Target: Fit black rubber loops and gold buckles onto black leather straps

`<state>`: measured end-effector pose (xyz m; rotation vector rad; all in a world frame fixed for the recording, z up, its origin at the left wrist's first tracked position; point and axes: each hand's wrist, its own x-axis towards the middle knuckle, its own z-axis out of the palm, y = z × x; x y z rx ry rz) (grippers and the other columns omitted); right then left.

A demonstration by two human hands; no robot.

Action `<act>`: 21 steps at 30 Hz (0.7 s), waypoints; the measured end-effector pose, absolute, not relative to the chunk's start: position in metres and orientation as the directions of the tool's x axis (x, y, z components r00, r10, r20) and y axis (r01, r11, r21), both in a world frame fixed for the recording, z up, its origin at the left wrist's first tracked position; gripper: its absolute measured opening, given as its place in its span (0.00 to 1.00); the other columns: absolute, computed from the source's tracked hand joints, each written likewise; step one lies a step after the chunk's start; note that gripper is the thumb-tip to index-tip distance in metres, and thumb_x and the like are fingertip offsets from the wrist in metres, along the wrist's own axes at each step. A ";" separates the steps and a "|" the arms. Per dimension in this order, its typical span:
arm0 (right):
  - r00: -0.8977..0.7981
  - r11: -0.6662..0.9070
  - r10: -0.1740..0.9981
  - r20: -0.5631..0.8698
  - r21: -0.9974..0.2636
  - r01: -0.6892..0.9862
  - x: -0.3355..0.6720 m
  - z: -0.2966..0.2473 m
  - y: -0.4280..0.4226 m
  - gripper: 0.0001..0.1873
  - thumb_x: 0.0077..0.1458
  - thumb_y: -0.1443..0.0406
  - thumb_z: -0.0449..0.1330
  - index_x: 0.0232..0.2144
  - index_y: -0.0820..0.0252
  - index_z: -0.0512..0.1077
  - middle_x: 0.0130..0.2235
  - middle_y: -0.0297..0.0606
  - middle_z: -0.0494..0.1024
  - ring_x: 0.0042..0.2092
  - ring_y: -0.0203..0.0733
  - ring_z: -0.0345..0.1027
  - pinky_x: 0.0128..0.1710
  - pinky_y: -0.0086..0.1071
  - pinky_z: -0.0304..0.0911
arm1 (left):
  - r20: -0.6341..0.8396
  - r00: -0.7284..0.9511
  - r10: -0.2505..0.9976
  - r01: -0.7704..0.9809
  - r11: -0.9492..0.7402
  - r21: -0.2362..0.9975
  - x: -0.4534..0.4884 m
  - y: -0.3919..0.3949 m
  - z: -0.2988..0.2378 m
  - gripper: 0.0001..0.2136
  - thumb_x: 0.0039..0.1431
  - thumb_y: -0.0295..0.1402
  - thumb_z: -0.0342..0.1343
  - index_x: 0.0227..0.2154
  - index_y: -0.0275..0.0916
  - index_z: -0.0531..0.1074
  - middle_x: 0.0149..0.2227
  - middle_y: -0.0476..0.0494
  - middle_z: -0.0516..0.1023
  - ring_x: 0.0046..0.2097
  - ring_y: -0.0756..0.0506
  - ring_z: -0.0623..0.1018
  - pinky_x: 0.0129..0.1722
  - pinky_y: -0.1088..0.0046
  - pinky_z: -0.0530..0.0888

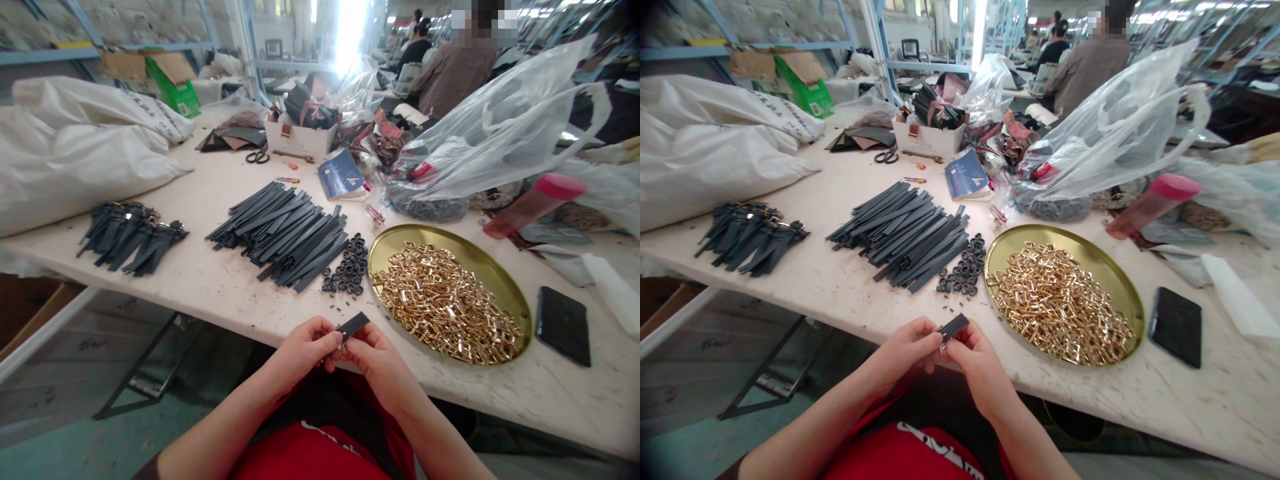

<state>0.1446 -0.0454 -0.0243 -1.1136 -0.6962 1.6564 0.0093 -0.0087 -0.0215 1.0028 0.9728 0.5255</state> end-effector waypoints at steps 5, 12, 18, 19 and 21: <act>0.027 -0.179 0.984 -0.179 -0.984 -0.008 0.148 -0.030 -0.045 0.06 0.50 0.62 0.55 0.31 0.59 0.65 0.29 0.33 0.70 0.32 0.37 0.64 0.32 0.31 0.62 | -0.465 0.467 0.752 0.125 0.464 0.877 0.012 -0.010 -0.020 0.10 0.52 0.39 0.52 0.25 0.37 0.61 0.21 0.54 0.70 0.19 0.56 0.68 0.19 0.81 0.61; 0.032 0.169 0.975 0.219 -0.830 0.531 0.152 -0.036 -0.047 0.03 0.50 0.67 0.55 0.25 0.58 0.64 0.26 0.33 0.67 0.30 0.37 0.61 0.31 0.30 0.57 | -0.364 0.361 0.859 0.293 0.266 0.918 0.012 -0.019 -0.026 0.10 0.55 0.40 0.47 0.24 0.39 0.60 0.15 0.59 0.61 0.16 0.55 0.62 0.17 0.81 0.58; -0.017 -0.007 1.000 -0.015 -0.912 0.410 0.158 -0.033 -0.042 0.06 0.52 0.64 0.54 0.25 0.59 0.65 0.24 0.31 0.68 0.28 0.35 0.61 0.27 0.27 0.56 | -0.405 0.414 0.815 0.331 0.280 0.901 0.007 -0.011 -0.021 0.12 0.51 0.41 0.53 0.23 0.38 0.60 0.16 0.57 0.66 0.16 0.55 0.62 0.16 0.81 0.58; -0.059 -0.014 0.998 -0.039 -0.929 0.370 0.161 -0.033 -0.039 0.07 0.53 0.63 0.53 0.26 0.59 0.65 0.25 0.31 0.69 0.28 0.35 0.62 0.27 0.27 0.56 | -0.406 0.408 0.818 0.319 0.289 0.903 0.008 -0.008 -0.021 0.12 0.49 0.41 0.54 0.23 0.38 0.60 0.16 0.57 0.66 0.17 0.55 0.63 0.17 0.81 0.59; -0.174 -0.010 0.982 -0.069 -0.947 0.321 0.170 -0.032 -0.029 0.10 0.55 0.61 0.51 0.26 0.59 0.66 0.26 0.32 0.70 0.29 0.36 0.63 0.28 0.28 0.57 | -0.389 0.408 0.826 0.267 0.299 0.916 0.008 -0.002 -0.021 0.11 0.49 0.39 0.55 0.29 0.38 0.62 0.17 0.57 0.67 0.18 0.54 0.65 0.19 0.80 0.62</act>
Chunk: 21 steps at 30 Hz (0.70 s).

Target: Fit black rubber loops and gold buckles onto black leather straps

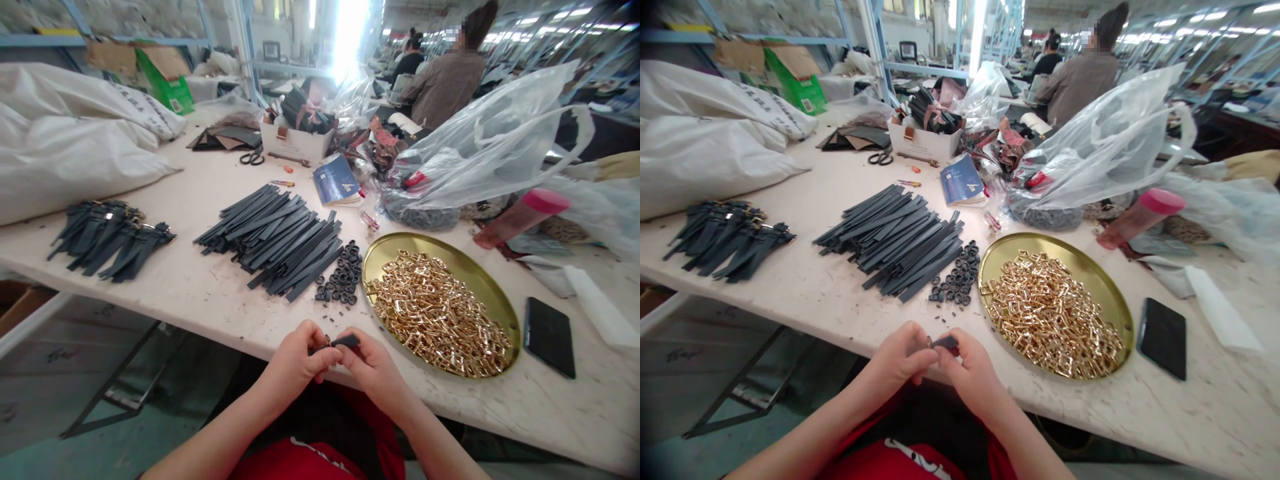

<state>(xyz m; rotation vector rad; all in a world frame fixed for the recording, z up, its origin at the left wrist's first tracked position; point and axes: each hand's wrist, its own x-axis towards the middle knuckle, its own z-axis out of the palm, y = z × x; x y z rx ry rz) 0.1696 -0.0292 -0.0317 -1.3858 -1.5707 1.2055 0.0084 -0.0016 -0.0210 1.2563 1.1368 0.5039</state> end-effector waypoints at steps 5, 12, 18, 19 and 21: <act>-0.127 0.113 0.991 0.039 -0.753 0.648 0.200 -0.032 0.013 0.14 0.58 0.60 0.47 0.27 0.58 0.69 0.28 0.36 0.71 0.32 0.40 0.64 0.32 0.31 0.56 | -0.386 0.487 0.783 0.234 0.309 0.922 0.013 0.009 -0.029 0.10 0.53 0.37 0.50 0.35 0.37 0.66 0.18 0.56 0.67 0.18 0.54 0.66 0.20 0.80 0.64; -0.109 0.120 0.990 0.086 -0.139 0.983 0.196 -0.043 0.044 0.07 0.53 0.64 0.54 0.25 0.59 0.68 0.29 0.42 0.72 0.32 0.44 0.65 0.30 0.34 0.51 | -0.483 0.354 0.801 0.231 0.425 0.875 0.015 0.013 -0.034 0.08 0.52 0.38 0.49 0.25 0.39 0.60 0.15 0.58 0.64 0.16 0.55 0.62 0.15 0.82 0.60; -0.014 0.035 0.999 0.046 -0.518 0.854 0.196 -0.041 0.029 0.04 0.51 0.68 0.54 0.26 0.59 0.67 0.28 0.38 0.70 0.32 0.42 0.63 0.32 0.33 0.53 | -0.420 0.309 0.853 0.216 0.367 0.905 0.012 0.013 -0.038 0.10 0.53 0.40 0.48 0.25 0.38 0.61 0.16 0.57 0.64 0.16 0.55 0.63 0.16 0.81 0.62; -0.002 -0.004 1.000 -0.008 -0.674 0.739 0.196 -0.037 0.024 0.04 0.51 0.66 0.54 0.26 0.59 0.67 0.28 0.36 0.70 0.31 0.41 0.62 0.31 0.33 0.53 | -0.393 0.293 0.872 0.201 0.346 0.916 0.013 0.013 -0.038 0.10 0.53 0.40 0.47 0.25 0.38 0.61 0.16 0.57 0.64 0.16 0.55 0.64 0.16 0.81 0.62; -0.037 -0.125 0.988 -0.152 -0.907 0.403 0.193 -0.030 0.014 0.07 0.51 0.61 0.55 0.27 0.59 0.67 0.26 0.33 0.68 0.29 0.37 0.61 0.30 0.31 0.55 | -0.347 0.269 0.898 0.174 0.309 0.935 0.016 0.011 -0.037 0.10 0.54 0.41 0.47 0.25 0.39 0.61 0.16 0.57 0.64 0.16 0.55 0.63 0.16 0.81 0.61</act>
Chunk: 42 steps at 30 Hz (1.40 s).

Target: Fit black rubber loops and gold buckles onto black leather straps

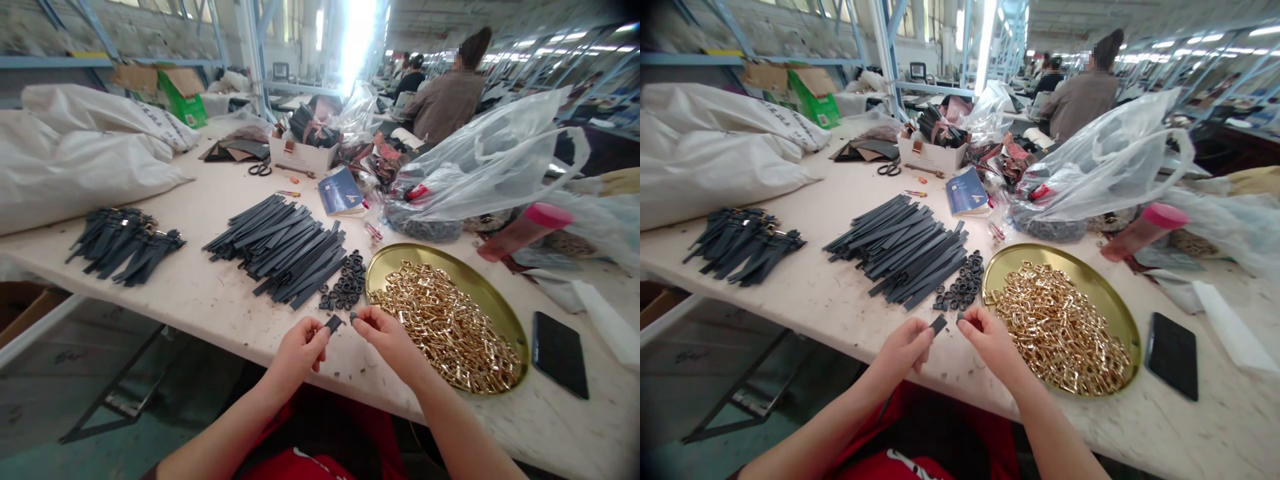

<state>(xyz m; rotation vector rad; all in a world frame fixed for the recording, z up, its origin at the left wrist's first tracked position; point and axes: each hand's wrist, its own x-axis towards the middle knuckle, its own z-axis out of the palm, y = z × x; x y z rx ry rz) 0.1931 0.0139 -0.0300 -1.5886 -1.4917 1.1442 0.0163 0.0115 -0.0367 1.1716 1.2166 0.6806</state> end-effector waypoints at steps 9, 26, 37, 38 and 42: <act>-0.081 -0.268 0.962 -0.261 -0.959 -0.095 0.175 -0.023 -0.017 0.12 0.45 0.57 0.62 0.30 0.59 0.68 0.25 0.30 0.70 0.28 0.35 0.63 0.32 0.31 0.57 | -0.345 0.374 0.861 0.263 0.258 0.930 0.018 -0.002 -0.023 0.09 0.52 0.39 0.49 0.24 0.39 0.61 0.14 0.58 0.60 0.15 0.56 0.59 0.16 0.81 0.57; -0.117 -0.323 0.947 -0.301 -0.882 -0.344 0.165 -0.027 -0.032 0.17 0.50 0.51 0.55 0.27 0.59 0.70 0.27 0.33 0.71 0.28 0.34 0.62 0.31 0.31 0.59 | -0.261 0.361 0.895 0.414 0.097 0.905 0.008 -0.007 -0.014 0.11 0.51 0.35 0.50 0.37 0.39 0.62 0.22 0.53 0.70 0.26 0.49 0.69 0.27 0.76 0.63; -0.317 -0.557 0.830 -0.458 -0.696 -0.453 0.159 -0.036 -0.032 0.12 0.42 0.60 0.65 0.26 0.60 0.67 0.24 0.28 0.68 0.26 0.31 0.59 0.28 0.26 0.54 | -0.273 0.332 0.903 0.653 -0.011 0.757 0.001 0.004 -0.021 0.09 0.50 0.40 0.52 0.29 0.40 0.70 0.27 0.47 0.75 0.30 0.45 0.71 0.28 0.74 0.61; -0.295 -0.534 0.846 -0.445 -0.715 -0.452 0.159 -0.037 -0.031 0.12 0.43 0.60 0.65 0.25 0.60 0.66 0.24 0.28 0.67 0.26 0.31 0.59 0.28 0.26 0.54 | -0.278 0.359 0.891 0.620 -0.005 0.784 0.001 0.004 -0.020 0.08 0.50 0.38 0.52 0.29 0.40 0.70 0.29 0.47 0.75 0.32 0.45 0.72 0.29 0.74 0.62; -0.163 -0.408 0.913 -0.374 -0.847 -0.341 0.159 -0.040 -0.026 0.14 0.47 0.57 0.61 0.22 0.60 0.63 0.24 0.29 0.66 0.28 0.33 0.59 0.31 0.29 0.55 | -0.305 0.470 0.828 0.438 0.081 0.895 0.001 0.003 -0.009 0.09 0.52 0.33 0.50 0.34 0.39 0.71 0.33 0.49 0.76 0.35 0.47 0.73 0.35 0.75 0.66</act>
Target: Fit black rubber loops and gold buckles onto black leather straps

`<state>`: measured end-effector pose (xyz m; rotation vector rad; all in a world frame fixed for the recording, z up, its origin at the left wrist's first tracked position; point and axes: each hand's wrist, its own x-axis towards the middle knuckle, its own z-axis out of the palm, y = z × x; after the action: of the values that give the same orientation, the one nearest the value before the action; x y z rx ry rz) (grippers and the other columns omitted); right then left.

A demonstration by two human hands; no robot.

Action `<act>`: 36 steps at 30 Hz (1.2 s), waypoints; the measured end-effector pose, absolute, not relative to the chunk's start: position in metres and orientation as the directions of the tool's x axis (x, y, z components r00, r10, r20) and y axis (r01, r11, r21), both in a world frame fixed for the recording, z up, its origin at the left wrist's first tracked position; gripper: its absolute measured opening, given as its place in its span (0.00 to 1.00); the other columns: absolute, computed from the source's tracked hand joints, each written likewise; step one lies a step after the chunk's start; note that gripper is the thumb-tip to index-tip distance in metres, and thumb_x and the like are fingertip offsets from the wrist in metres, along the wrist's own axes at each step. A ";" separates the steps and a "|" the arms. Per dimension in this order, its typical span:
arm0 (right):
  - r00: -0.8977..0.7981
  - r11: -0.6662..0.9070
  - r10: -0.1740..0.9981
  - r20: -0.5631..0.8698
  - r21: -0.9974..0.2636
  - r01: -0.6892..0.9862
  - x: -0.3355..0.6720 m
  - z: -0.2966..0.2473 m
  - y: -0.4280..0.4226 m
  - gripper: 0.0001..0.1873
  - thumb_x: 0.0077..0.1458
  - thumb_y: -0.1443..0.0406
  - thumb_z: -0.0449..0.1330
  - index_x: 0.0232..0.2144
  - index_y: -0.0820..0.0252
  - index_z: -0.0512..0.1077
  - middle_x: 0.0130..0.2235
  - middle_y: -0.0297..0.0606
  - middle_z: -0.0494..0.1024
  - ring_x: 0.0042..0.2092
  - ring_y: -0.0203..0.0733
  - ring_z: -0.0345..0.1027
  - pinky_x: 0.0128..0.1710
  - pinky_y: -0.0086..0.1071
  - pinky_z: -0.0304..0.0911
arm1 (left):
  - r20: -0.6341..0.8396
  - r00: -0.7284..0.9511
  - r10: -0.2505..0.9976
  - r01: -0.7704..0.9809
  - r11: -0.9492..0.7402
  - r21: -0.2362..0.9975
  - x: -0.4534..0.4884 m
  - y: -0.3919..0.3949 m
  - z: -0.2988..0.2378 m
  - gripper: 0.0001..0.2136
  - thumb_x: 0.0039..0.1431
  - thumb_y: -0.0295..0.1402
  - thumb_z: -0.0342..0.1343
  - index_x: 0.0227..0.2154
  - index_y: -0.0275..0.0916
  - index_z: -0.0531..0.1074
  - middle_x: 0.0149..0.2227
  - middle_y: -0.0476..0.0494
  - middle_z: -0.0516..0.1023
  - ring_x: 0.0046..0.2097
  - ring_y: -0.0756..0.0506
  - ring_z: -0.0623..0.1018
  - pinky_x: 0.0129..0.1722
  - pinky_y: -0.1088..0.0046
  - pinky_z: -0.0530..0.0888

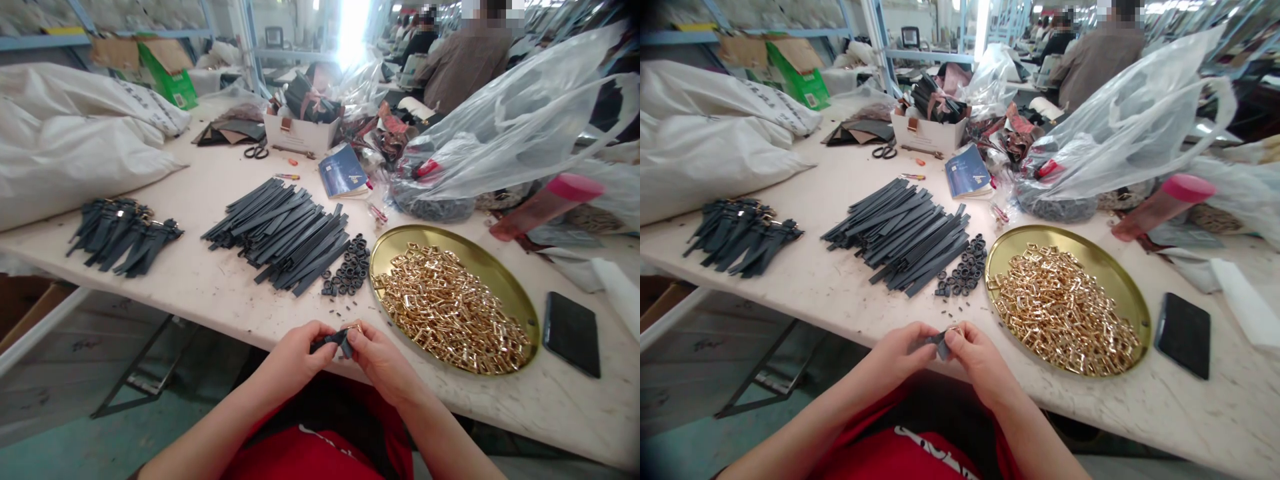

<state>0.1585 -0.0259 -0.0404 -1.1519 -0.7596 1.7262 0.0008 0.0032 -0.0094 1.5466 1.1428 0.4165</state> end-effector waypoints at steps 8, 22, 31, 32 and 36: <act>0.135 -0.152 0.983 -0.127 -0.969 0.195 0.155 -0.041 -0.028 0.10 0.50 0.60 0.56 0.33 0.56 0.62 0.24 0.27 0.65 0.24 0.34 0.59 0.24 0.28 0.54 | -0.429 0.526 0.735 0.230 0.363 0.903 0.002 -0.001 -0.008 0.12 0.51 0.32 0.52 0.39 0.35 0.69 0.28 0.49 0.74 0.28 0.51 0.71 0.31 0.75 0.68; -0.291 0.166 0.955 -0.057 -0.710 0.685 0.165 -0.031 -0.051 0.08 0.56 0.63 0.47 0.31 0.58 0.64 0.28 0.37 0.73 0.30 0.40 0.66 0.29 0.31 0.56 | -0.514 0.615 0.598 0.212 0.502 0.838 -0.001 -0.017 -0.014 0.14 0.47 0.29 0.55 0.40 0.35 0.67 0.24 0.51 0.74 0.27 0.51 0.74 0.29 0.77 0.68; -0.160 0.064 0.987 -0.011 -0.887 0.457 0.159 -0.040 -0.059 0.13 0.60 0.60 0.41 0.33 0.57 0.62 0.28 0.34 0.71 0.30 0.37 0.65 0.29 0.28 0.58 | -0.505 0.586 0.634 0.247 0.454 0.856 0.002 -0.019 -0.013 0.16 0.49 0.32 0.53 0.43 0.35 0.66 0.26 0.49 0.75 0.28 0.50 0.75 0.30 0.75 0.69; -0.130 0.059 0.992 0.000 -0.889 0.453 0.158 -0.041 -0.058 0.13 0.60 0.59 0.41 0.33 0.57 0.62 0.27 0.34 0.70 0.30 0.37 0.65 0.29 0.28 0.58 | -0.517 0.596 0.614 0.268 0.454 0.850 0.001 -0.017 -0.012 0.14 0.49 0.32 0.52 0.40 0.35 0.67 0.25 0.48 0.75 0.28 0.50 0.75 0.29 0.76 0.69; -0.086 0.101 0.994 0.067 -0.859 0.502 0.158 -0.044 -0.053 0.13 0.60 0.59 0.42 0.33 0.58 0.63 0.27 0.34 0.70 0.29 0.38 0.65 0.28 0.29 0.57 | -0.574 0.607 0.549 0.382 0.432 0.817 -0.004 -0.008 -0.007 0.08 0.50 0.33 0.49 0.24 0.33 0.68 0.23 0.48 0.74 0.24 0.52 0.73 0.26 0.77 0.68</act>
<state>0.1577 -0.0533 -0.0437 -1.4844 -1.6815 0.8919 -0.0042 -0.0079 -0.0073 1.1695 0.9699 0.1271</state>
